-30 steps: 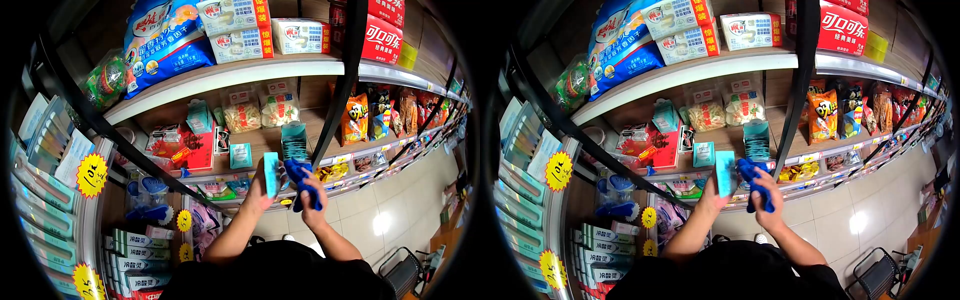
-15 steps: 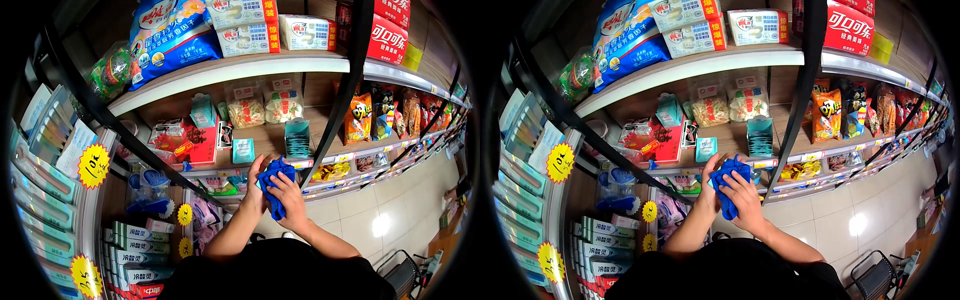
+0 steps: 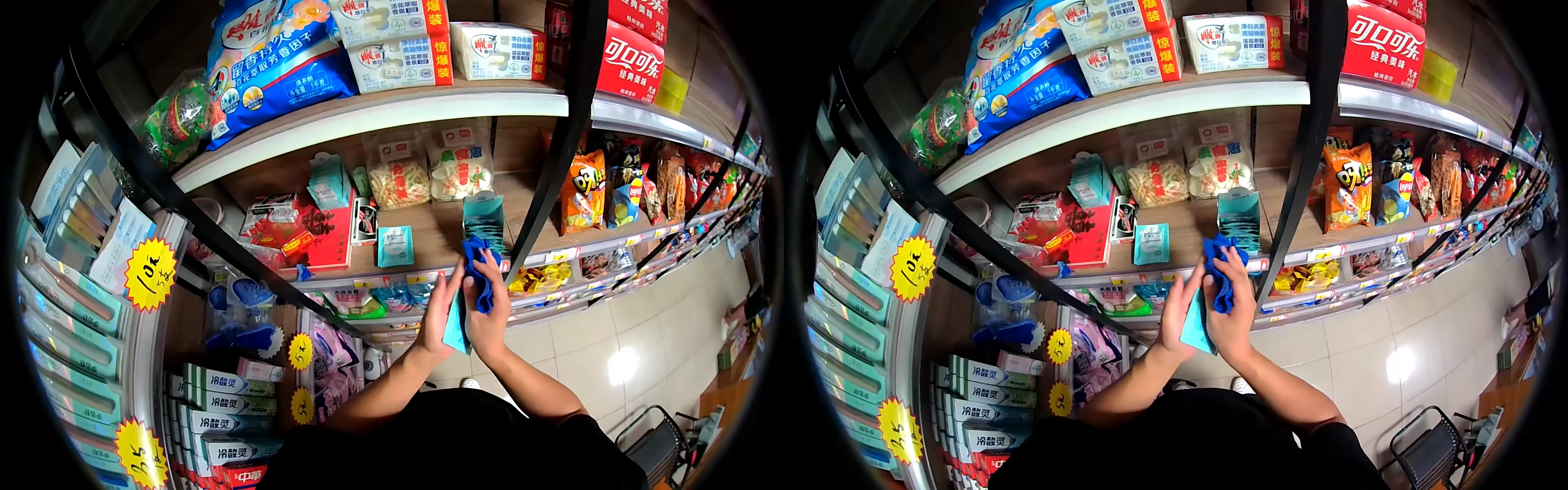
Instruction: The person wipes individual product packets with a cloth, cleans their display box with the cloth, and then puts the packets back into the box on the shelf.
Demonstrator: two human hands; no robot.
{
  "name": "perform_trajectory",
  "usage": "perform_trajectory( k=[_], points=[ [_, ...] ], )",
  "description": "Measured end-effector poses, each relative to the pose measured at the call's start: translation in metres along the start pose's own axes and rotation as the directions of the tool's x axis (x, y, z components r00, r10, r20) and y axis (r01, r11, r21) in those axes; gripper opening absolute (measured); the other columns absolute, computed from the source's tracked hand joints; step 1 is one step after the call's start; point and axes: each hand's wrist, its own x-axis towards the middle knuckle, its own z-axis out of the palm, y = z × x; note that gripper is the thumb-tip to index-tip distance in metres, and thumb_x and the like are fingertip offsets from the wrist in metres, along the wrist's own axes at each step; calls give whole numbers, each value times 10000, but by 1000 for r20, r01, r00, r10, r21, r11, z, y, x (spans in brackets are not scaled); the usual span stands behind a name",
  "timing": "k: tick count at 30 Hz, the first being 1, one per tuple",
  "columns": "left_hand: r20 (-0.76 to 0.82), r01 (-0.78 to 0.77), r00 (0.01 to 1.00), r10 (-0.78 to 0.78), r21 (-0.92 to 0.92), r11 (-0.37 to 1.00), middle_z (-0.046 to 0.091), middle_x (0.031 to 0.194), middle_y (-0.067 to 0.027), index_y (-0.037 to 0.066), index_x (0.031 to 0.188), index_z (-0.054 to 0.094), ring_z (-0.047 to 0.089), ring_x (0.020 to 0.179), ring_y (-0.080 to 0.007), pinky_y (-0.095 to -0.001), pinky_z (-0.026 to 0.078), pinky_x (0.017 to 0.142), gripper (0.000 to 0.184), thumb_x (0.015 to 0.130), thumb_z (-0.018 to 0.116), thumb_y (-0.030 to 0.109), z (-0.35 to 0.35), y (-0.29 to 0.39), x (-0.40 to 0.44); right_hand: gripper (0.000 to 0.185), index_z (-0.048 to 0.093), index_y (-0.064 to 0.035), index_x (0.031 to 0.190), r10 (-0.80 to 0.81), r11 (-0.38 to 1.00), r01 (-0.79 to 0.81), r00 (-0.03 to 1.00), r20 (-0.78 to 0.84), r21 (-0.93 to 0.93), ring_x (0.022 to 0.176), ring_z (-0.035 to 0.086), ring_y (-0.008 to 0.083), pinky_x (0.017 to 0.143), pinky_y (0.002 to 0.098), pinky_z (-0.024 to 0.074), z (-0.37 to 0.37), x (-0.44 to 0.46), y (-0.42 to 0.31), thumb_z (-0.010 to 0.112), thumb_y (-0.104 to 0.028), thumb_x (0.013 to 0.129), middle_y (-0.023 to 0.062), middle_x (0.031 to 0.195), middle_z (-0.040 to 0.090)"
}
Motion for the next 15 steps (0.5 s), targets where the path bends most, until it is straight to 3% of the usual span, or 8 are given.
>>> perform_trajectory(
  k=[1,2,4,5,6,9,13,15],
  points=[
    [-32,-1,999,-4,-153,988,412,1641,-99,63,1656,278,412,1498,-238,-396,275,1266,643,1134,314,436,4,4,3,324,644,-13,1237,-18,1000,19,999,51,-15,1438,514,400,1175,475,387,0,2,-3,706,44,924,243,1401,633],
    [5,-71,997,72,-122,990,363,1677,-69,156,1674,274,373,1523,-243,-380,261,1269,642,1132,314,497,-10,-2,13,337,651,-22,1237,-81,997,82,990,116,-6,1428,527,395,1167,482,402,-2,4,-8,720,29,911,223,1401,641],
    [-99,-74,994,46,-308,948,335,1688,-143,174,1655,309,344,1545,-272,-587,243,1265,664,1101,350,538,-19,4,25,377,665,-39,1227,-268,959,284,899,347,3,1408,545,395,1163,500,413,-12,5,-15,754,-5,862,195,1395,650],
    [-23,-60,998,55,-301,952,272,1712,-162,208,1662,284,257,1584,-306,-681,213,1243,699,1077,378,578,-27,11,30,436,683,-62,1208,-311,945,321,826,470,62,1407,546,386,1166,511,414,-17,2,-14,784,-53,784,161,1387,660],
    [55,-52,996,73,-316,947,217,1727,-179,193,1668,258,188,1603,-336,-691,192,1246,728,1071,390,588,-35,17,33,466,695,-83,1201,-372,905,422,726,579,52,1421,534,362,1172,511,410,-21,2,-16,781,-87,742,132,1412,649],
    [164,43,986,11,-323,945,234,1715,-200,142,1655,289,229,1589,-354,-687,225,1236,720,1082,384,569,-50,35,34,473,703,-101,1209,-446,829,555,577,684,72,1429,523,326,1156,522,414,-32,-5,-15,771,-95,741,97,1470,611],
    [42,34,999,-21,-331,943,358,1658,-221,37,1603,356,381,1515,-382,-562,328,1231,688,1103,367,509,-49,35,30,549,676,-91,1255,-315,872,476,723,615,-113,1416,524,362,1165,514,422,-35,-15,6,835,-122,731,136,1475,598],
    [-38,8,999,-22,-336,942,457,1591,-229,7,1533,436,431,1478,-379,-522,367,1211,644,1099,391,481,-51,31,31,561,667,-84,1266,-290,910,407,763,578,-81,1409,524,381,1155,510,434,-31,-17,7,854,-116,739,151,1471,597]
  ],
)
